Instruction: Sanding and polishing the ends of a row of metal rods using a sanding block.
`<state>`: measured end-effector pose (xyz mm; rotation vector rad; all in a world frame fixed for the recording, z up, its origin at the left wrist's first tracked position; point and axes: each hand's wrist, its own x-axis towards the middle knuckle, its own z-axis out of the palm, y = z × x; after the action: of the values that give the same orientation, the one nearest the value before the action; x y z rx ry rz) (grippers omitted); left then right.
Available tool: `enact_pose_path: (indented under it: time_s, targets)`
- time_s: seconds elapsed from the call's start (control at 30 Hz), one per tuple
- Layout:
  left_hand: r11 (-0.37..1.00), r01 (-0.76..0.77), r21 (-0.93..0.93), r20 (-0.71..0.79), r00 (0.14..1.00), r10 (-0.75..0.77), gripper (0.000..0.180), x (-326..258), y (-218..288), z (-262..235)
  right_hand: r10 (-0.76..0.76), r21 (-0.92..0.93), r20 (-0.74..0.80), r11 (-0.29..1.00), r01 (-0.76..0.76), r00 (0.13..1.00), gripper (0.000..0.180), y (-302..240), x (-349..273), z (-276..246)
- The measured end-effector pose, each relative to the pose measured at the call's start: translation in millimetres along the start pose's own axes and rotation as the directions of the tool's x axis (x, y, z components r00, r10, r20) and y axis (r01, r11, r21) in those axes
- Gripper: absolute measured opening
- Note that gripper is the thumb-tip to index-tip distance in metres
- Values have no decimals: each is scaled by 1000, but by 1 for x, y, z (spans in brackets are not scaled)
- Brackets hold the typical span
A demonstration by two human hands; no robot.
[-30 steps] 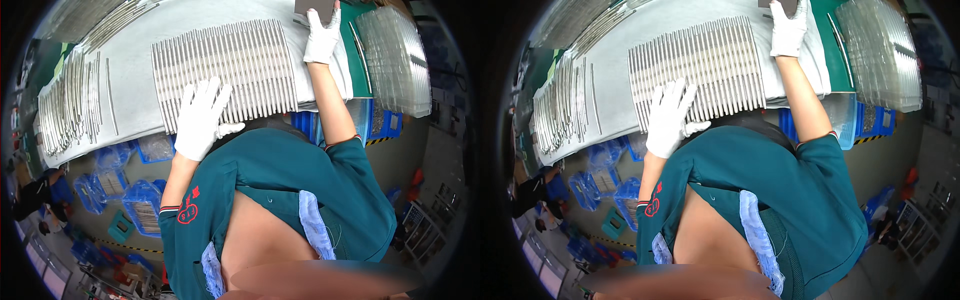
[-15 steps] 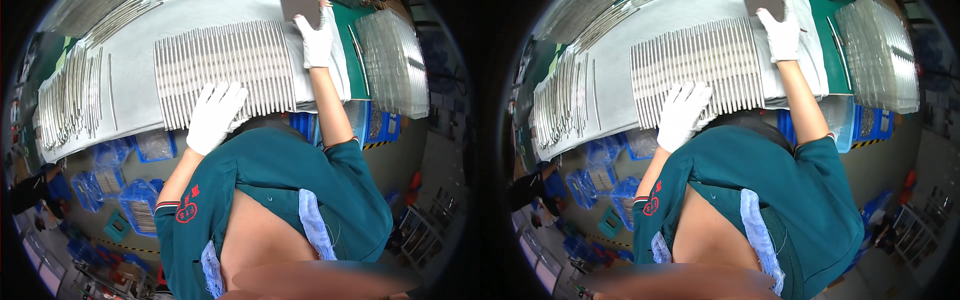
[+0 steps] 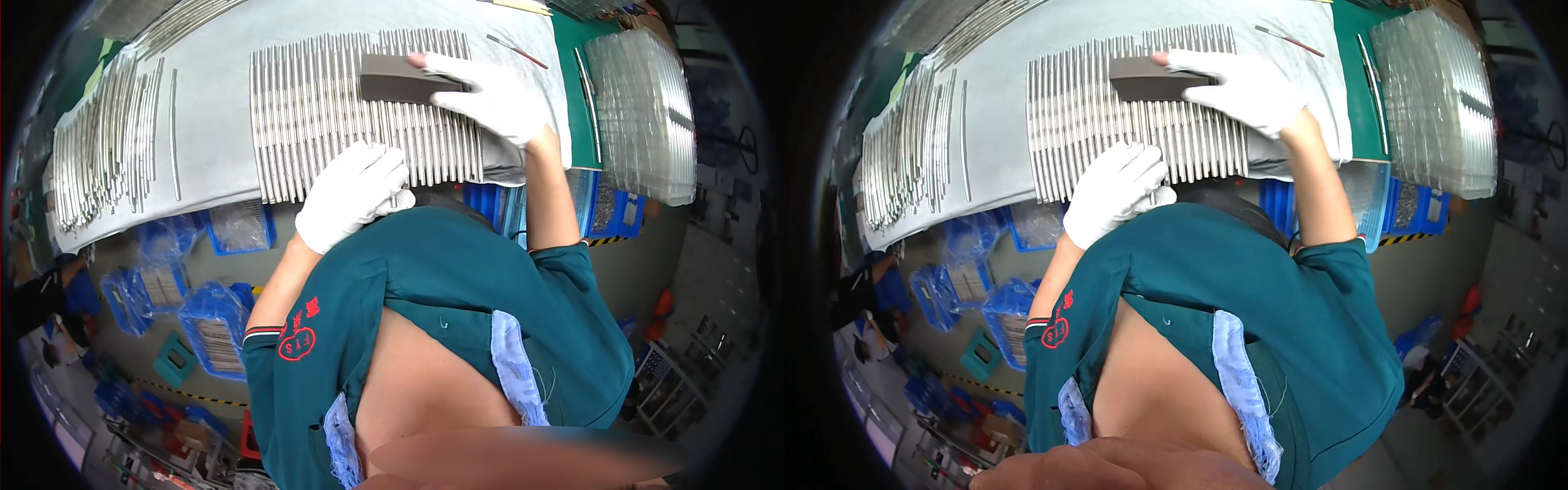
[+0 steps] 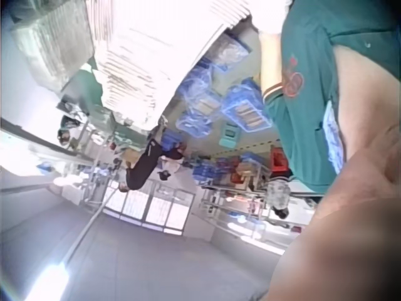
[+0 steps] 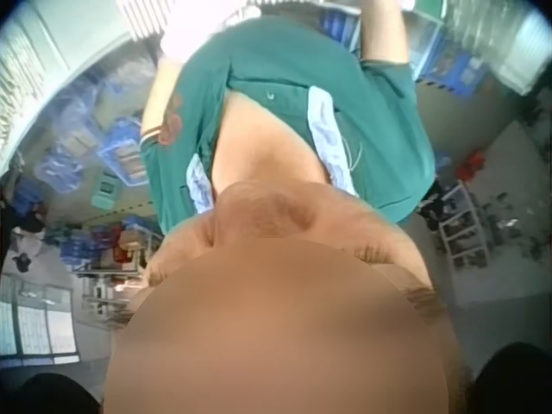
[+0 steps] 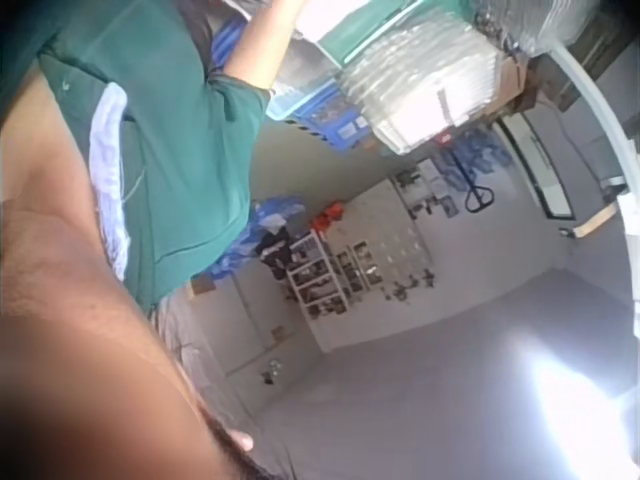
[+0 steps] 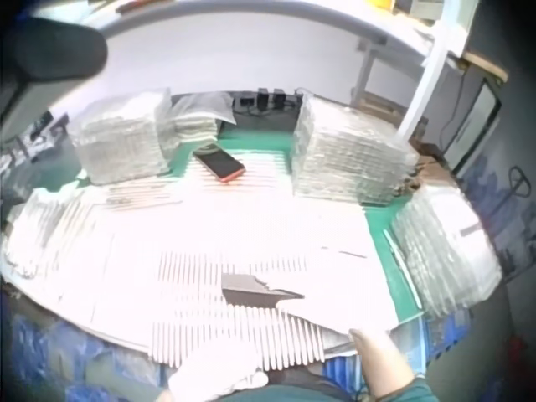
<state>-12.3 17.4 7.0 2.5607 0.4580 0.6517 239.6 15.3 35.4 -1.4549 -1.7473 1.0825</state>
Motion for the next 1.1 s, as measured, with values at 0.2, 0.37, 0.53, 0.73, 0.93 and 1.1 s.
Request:
enact_pose_path:
  time_s: [0.2, 0.37, 0.53, 0.73, 0.93, 1.1]
  targets:
    - [999, 19, -35, 47, 999, -17, 20, -2, -2, 1, -35, -143, 99, 989, 49, 994, 47, -13, 17, 5]
    - [998, -40, -55, -81, 996, 35, 23, -3, -4, 9, -82, -134, 89, 987, 93, 993, 47, -10, 15, -12]
    - [995, -59, -86, -165, 985, 44, 24, -5, -3, 9, -42, -239, 58, 969, 55, 997, 45, -15, 13, 3]
    - [994, -53, -94, -253, 967, 27, 22, -4, -1, 13, 92, -238, -13, 967, -92, 996, 49, -5, -28, -30]
    - [994, -26, -102, -35, 999, 23, 24, -4, -6, 10, -141, -351, 97, 921, 166, 985, 43, -27, 0, 24]
    - [994, -56, -91, -175, 984, 39, 25, -7, -5, 13, 39, 84, 91, 995, -47, 995, 44, -14, -14, -10]
